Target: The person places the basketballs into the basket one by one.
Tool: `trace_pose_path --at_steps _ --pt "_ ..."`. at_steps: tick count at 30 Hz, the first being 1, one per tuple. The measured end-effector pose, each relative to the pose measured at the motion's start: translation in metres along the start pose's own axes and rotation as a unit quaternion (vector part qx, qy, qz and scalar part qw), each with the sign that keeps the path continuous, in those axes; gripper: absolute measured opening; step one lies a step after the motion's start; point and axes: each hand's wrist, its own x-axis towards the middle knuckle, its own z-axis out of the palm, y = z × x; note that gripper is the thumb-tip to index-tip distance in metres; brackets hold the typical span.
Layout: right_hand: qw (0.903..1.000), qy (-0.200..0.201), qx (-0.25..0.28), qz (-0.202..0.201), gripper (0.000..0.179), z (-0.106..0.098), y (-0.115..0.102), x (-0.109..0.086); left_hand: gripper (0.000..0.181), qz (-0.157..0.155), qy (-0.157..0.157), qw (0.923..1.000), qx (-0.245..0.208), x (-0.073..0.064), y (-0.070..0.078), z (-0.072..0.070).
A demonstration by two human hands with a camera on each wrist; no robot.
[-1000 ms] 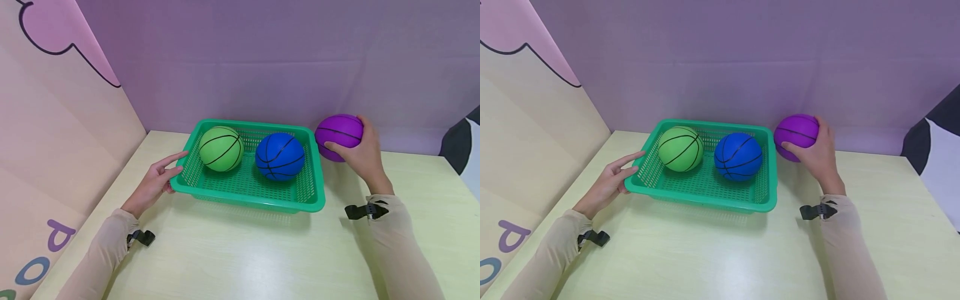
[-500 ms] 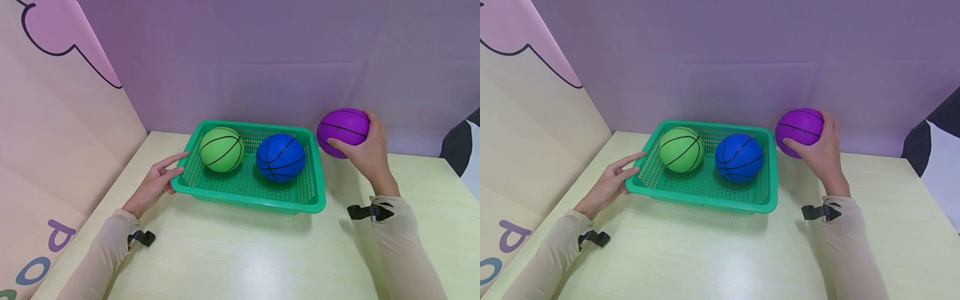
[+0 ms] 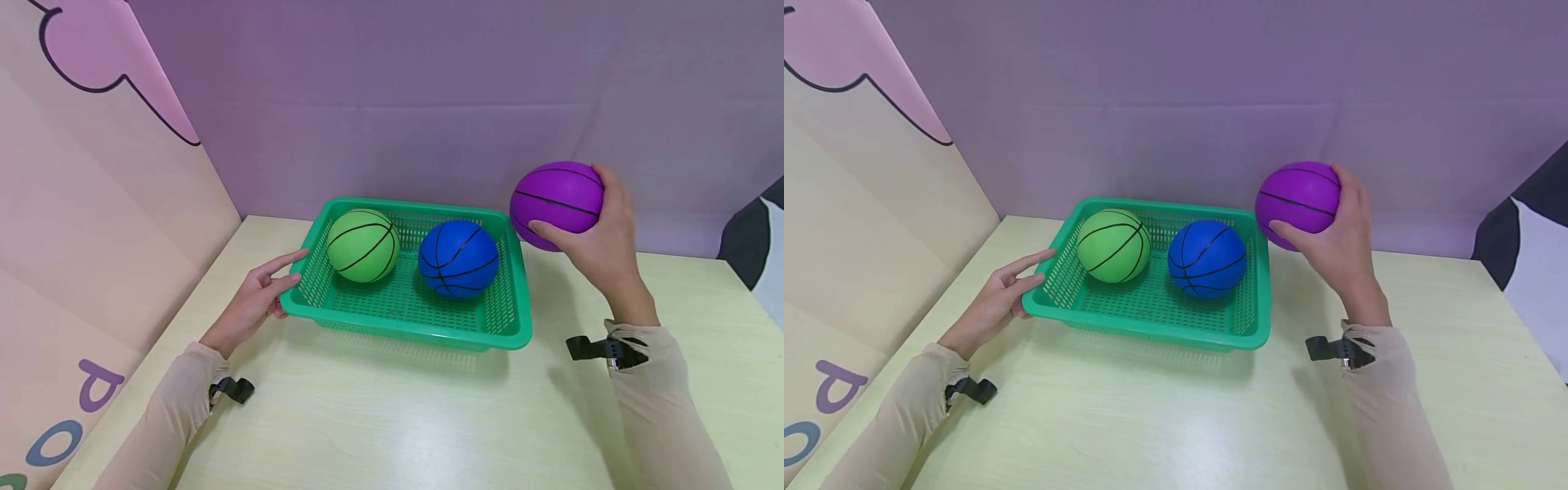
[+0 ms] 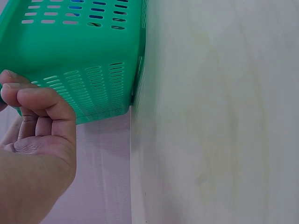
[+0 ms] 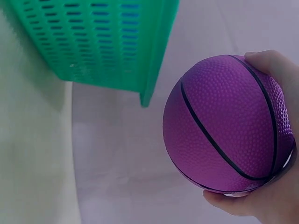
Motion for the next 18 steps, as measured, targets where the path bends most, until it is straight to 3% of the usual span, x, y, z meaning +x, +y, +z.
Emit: trace_pose_path --at_steps 11,18 --pt "0.998 0.015 0.015 -0.06 0.1 -0.003 -0.033 -0.01 0.047 -0.002 0.006 1.0 0.007 0.001 -0.001 -0.001" --pt "0.9962 0.001 0.022 -0.084 0.103 -0.001 -0.052 -0.017 0.048 -0.004 0.005 0.9999 0.009 0.0 0.0 0.0"
